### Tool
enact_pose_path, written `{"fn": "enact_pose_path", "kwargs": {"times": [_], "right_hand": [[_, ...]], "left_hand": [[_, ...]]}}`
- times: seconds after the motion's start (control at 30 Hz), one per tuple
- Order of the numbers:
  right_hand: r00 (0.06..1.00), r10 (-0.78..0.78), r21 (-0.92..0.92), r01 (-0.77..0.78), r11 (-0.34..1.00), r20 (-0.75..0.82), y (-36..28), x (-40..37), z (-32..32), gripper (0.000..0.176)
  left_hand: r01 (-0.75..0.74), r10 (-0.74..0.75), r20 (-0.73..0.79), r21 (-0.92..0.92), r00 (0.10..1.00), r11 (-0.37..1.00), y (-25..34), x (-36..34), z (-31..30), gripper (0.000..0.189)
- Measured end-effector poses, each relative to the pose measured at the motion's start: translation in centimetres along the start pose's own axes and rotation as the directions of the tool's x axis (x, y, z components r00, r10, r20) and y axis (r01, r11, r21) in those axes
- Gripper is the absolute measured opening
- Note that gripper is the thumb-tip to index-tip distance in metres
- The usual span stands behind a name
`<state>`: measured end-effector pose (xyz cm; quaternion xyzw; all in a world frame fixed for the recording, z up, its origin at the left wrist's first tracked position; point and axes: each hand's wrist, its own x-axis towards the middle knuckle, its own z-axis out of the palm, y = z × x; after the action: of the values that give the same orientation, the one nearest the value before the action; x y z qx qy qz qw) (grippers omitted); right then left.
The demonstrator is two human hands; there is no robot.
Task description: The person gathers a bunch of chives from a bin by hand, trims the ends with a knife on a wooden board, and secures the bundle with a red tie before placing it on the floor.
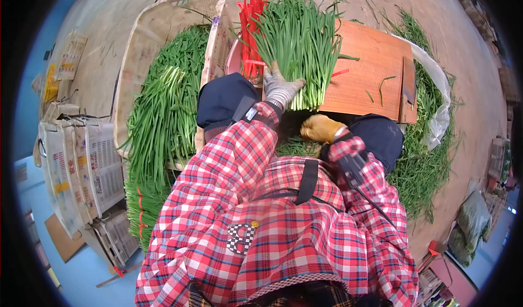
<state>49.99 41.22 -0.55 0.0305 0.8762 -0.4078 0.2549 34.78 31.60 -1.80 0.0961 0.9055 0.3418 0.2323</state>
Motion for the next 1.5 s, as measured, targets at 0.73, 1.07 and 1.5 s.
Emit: {"fn": "enact_pose_path", "kwargs": {"times": [0.73, 1.07, 1.5], "right_hand": [[0.853, 0.348, -0.114, -0.419, 0.901, -0.39, -0.6, 2.1, -1.5, 0.043], [0.496, 0.551, 0.724, 0.282, 0.63, -0.672, 7.7, 3.3, -4.7, 0.025], [0.222, 0.305, 0.359, 0.268, 0.894, -0.926, 4.1, 1.6, 0.9, 0.02]], "left_hand": [[0.029, -0.042, 0.069, 0.179, 0.997, 0.983, 3.0, -2.4, 0.4, 0.118], [-0.048, 0.055, -0.059, 0.121, 0.997, 0.992, 1.2, -2.5, 1.0, 0.12], [-0.05, 0.054, -0.064, 0.074, 0.996, 0.996, 0.9, -2.4, 1.0, 0.124]]}}
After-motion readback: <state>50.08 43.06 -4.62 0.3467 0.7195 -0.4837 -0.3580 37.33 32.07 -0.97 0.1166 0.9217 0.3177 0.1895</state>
